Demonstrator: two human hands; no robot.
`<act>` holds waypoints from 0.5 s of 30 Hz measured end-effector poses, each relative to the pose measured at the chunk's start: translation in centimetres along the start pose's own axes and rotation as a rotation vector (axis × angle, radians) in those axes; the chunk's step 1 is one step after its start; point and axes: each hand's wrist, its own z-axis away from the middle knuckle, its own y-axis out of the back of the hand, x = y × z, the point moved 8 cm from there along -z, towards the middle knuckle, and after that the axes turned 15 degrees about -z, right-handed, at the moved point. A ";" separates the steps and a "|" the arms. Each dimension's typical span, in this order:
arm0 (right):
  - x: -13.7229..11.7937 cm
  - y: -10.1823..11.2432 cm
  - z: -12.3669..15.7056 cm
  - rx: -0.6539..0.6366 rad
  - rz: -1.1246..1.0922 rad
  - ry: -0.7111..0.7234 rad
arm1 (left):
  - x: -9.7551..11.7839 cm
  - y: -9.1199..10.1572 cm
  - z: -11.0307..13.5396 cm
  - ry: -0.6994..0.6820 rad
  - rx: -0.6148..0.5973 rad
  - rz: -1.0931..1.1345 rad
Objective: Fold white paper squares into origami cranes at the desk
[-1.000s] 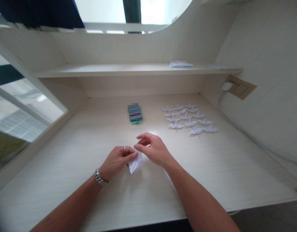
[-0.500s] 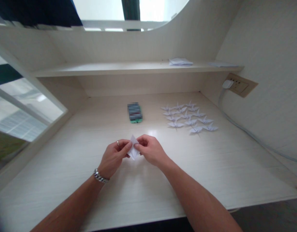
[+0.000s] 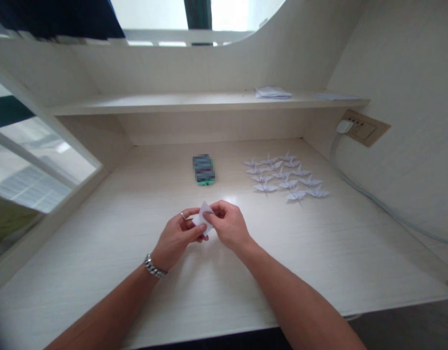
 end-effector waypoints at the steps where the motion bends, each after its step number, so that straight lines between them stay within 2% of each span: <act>1: 0.0 0.1 0.0 0.012 0.010 0.012 | 0.0 -0.1 0.0 0.003 0.001 -0.005; 5: -0.5 0.4 0.0 0.059 0.061 0.068 | 0.0 -0.2 -0.1 -0.001 0.006 -0.022; 11: -0.9 0.8 -0.2 0.093 0.053 0.097 | -0.2 -0.9 -0.1 -0.012 -0.108 -0.010; 15: -0.6 0.8 -0.3 0.061 0.008 0.068 | 0.5 0.5 0.0 -0.072 -0.014 0.011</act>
